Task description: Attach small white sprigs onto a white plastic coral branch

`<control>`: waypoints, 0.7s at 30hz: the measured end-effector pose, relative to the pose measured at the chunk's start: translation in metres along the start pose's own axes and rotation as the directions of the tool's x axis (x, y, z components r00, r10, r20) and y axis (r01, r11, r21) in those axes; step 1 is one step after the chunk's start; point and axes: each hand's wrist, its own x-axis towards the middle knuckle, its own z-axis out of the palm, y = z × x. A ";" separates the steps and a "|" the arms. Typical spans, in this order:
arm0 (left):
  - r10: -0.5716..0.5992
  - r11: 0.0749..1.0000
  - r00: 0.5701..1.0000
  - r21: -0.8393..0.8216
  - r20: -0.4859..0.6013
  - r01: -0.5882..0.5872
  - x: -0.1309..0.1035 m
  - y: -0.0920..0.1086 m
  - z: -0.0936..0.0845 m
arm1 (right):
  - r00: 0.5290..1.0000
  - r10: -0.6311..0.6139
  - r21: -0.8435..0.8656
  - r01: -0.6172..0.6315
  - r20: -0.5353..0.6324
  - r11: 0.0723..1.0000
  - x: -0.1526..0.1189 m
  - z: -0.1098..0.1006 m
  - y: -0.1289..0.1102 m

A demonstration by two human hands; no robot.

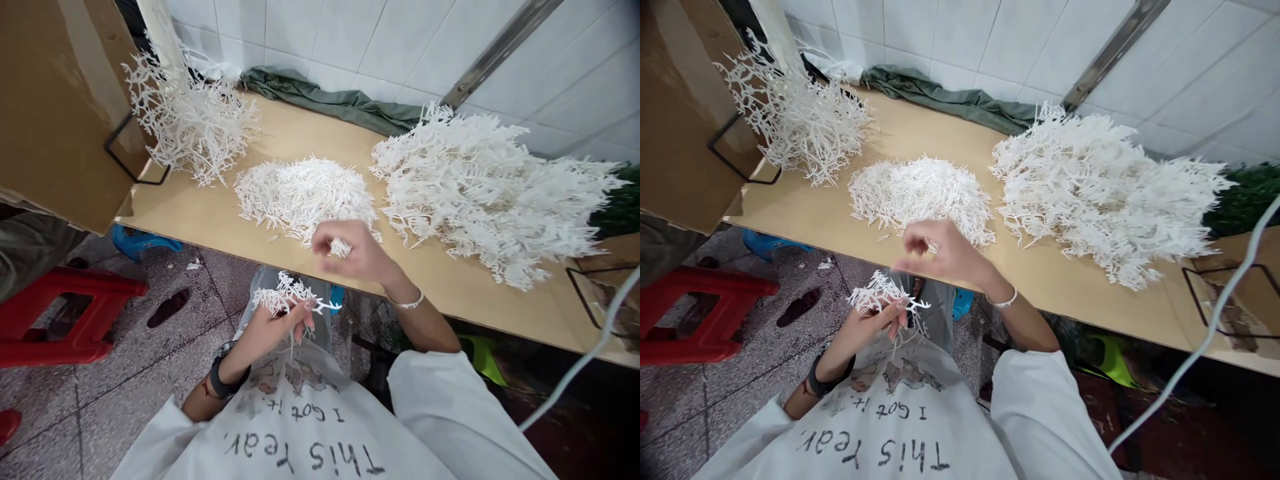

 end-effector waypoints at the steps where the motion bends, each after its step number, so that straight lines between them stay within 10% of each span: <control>1: 0.015 1.000 1.000 0.017 -0.015 -0.015 -0.001 0.001 0.000 | 0.990 -0.035 0.033 0.031 0.136 0.999 -0.005 0.006 -0.011; 7: 0.041 0.999 0.999 0.004 -0.022 -0.041 -0.008 0.003 -0.002 | 0.920 0.054 0.036 -0.074 0.388 0.997 -0.021 0.021 -0.032; 17: 0.089 0.993 0.989 0.069 0.117 -0.097 -0.028 0.009 -0.005 | 0.902 0.277 0.494 -0.416 0.332 0.763 -0.042 0.018 -0.034; 21: 0.134 0.988 0.947 0.038 0.292 -0.151 -0.038 0.017 -0.008 | 0.923 0.237 0.562 -0.375 0.304 0.737 -0.054 0.010 -0.052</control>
